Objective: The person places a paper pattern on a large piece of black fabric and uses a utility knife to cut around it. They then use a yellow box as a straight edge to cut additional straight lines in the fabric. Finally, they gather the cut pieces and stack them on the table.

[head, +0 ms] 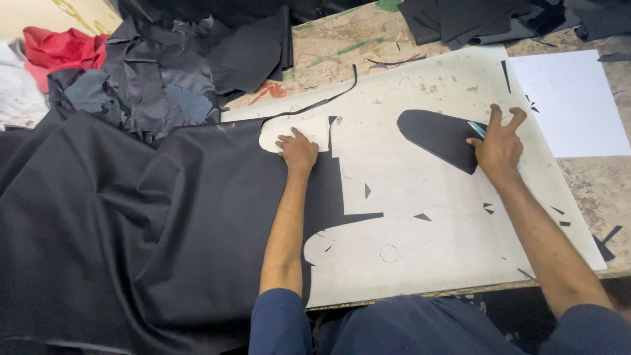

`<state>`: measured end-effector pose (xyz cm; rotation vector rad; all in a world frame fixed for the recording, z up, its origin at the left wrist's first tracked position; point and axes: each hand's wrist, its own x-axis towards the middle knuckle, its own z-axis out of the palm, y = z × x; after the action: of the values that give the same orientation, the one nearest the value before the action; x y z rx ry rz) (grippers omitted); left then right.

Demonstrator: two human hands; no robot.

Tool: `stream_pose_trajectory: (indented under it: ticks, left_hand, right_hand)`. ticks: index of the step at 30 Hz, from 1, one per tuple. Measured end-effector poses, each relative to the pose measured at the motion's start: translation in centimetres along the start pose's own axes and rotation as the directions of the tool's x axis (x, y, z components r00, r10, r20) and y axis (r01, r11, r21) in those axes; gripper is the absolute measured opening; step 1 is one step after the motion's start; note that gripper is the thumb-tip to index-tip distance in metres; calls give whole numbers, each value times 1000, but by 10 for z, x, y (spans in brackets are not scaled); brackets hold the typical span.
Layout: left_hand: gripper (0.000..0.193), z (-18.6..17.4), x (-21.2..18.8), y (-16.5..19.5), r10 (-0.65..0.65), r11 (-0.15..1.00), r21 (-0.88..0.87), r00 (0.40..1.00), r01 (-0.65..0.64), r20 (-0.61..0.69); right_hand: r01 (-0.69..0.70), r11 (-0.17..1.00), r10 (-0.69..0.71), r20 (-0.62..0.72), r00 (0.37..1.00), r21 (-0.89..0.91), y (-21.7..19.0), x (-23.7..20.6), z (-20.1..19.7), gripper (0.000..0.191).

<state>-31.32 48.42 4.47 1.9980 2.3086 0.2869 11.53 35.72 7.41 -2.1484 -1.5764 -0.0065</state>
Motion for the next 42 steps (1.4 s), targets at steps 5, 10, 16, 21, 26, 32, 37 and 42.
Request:
stream_pose_trajectory:
  ticks: [5,10,16,21,26,32,37,42]
  left_hand:
    - [124,-20,-13,8,-50,998,42,976,42,211]
    - [120,-25,-18,22,-35,999,15,982,33,185]
    - [116,-22,-9,29,-63,995,96,956,37,287]
    - [117,-18,-2,36,-22,988,154,958,-23,285]
    - [73,-15,-3,53,274,924,266,961,-275,44]
    - [62,-87,-35,-30,361,833,-170,750,-526,-554]
    - [50,-84,-74,-137,-112,196,-917,921,-348,-374]
    - [49,2,-68,-168,-83,41,-999,996,22,19]
  right_hand:
    - [166,984,-171,-76,982,-63,-40,-34,2,68]
    - [252,956,-253,-8,967,149,-76,-83,17,39]
    - [255,945,-261,3,965,205,-110,-130,12,18]
    - [236,923,-278,101,955,303,-144,-172,13,17]
    - [230,903,-284,105,953,363,-167,-218,10,18]
    - [32,879,-96,109,989,476,-175,-244,-4,19]
    - [13,835,-83,101,991,550,-215,-217,10,28]
    - [447,825,-423,-145,894,345,-266,-173,52,54]
